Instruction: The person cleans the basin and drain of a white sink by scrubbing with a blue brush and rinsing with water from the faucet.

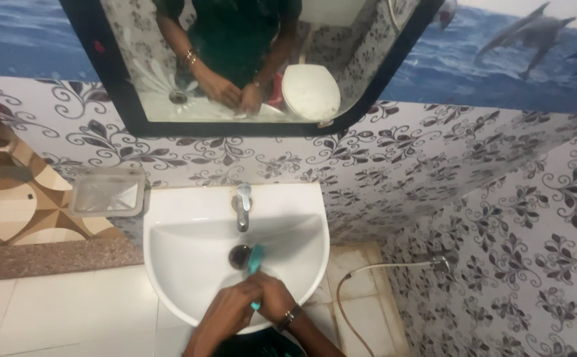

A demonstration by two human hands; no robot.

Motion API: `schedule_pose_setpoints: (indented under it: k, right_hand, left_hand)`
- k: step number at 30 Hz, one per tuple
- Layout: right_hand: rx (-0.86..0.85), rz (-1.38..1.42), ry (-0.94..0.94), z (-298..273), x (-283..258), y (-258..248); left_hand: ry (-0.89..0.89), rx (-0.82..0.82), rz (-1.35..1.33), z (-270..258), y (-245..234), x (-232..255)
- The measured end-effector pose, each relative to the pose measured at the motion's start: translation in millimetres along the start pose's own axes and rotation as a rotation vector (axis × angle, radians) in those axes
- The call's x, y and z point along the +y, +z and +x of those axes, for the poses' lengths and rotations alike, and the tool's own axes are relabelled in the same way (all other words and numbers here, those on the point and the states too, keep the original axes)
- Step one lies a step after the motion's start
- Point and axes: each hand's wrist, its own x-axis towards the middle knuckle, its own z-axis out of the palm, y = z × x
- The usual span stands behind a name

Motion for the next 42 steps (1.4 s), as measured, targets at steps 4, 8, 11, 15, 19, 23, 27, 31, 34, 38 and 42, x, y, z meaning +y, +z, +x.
schedule_pose_setpoints:
  k: [4, 8, 11, 15, 19, 23, 27, 31, 34, 38, 42]
  right_hand:
    - [-0.074, 0.007, -0.042, -11, -8, -12]
    - [0.083, -0.115, 0.076, -13, -10, -21]
    - [0.183, -0.155, 0.123, -3, -3, -19]
    - [0.155, -0.148, 0.023, 14, 10, 0]
    - [0.014, 0.079, 0.151, 10, 7, 21]
    - [-0.157, 0.051, 0.041, -5, -3, 15]
    - [-0.036, -0.032, 0.045, -19, 8, 14]
    - [0.015, -0.164, 0.006, -4, 25, 38]
    - [0.131, 0.0, -0.032, 23, 17, 50]
    - [-0.08, 0.1, -0.119, 29, -10, 39]
    - [-0.376, 0.229, -0.017, 10, -16, 18]
  left_hand:
    - [0.061, -0.021, -0.095, -7, -11, 17]
    - [0.021, -0.035, -0.018, 6, -3, 21]
    - [-0.101, -0.038, -0.013, 16, 9, 9]
    - [-0.109, 0.028, 0.008, 12, 13, -14]
    - [-0.262, 0.014, -0.023, -18, 1, -8]
    - [-0.307, 0.055, -0.044, -33, 0, 12]
    - [-0.037, 0.144, -0.044, -24, 7, 13]
    - [-0.103, 0.062, 0.083, -15, -2, 5]
    - [-0.122, 0.232, 0.084, -15, -9, 7]
    - [-0.181, 0.207, 0.118, -31, -15, 17]
    - [-0.125, 0.221, 0.109, -54, 9, 4]
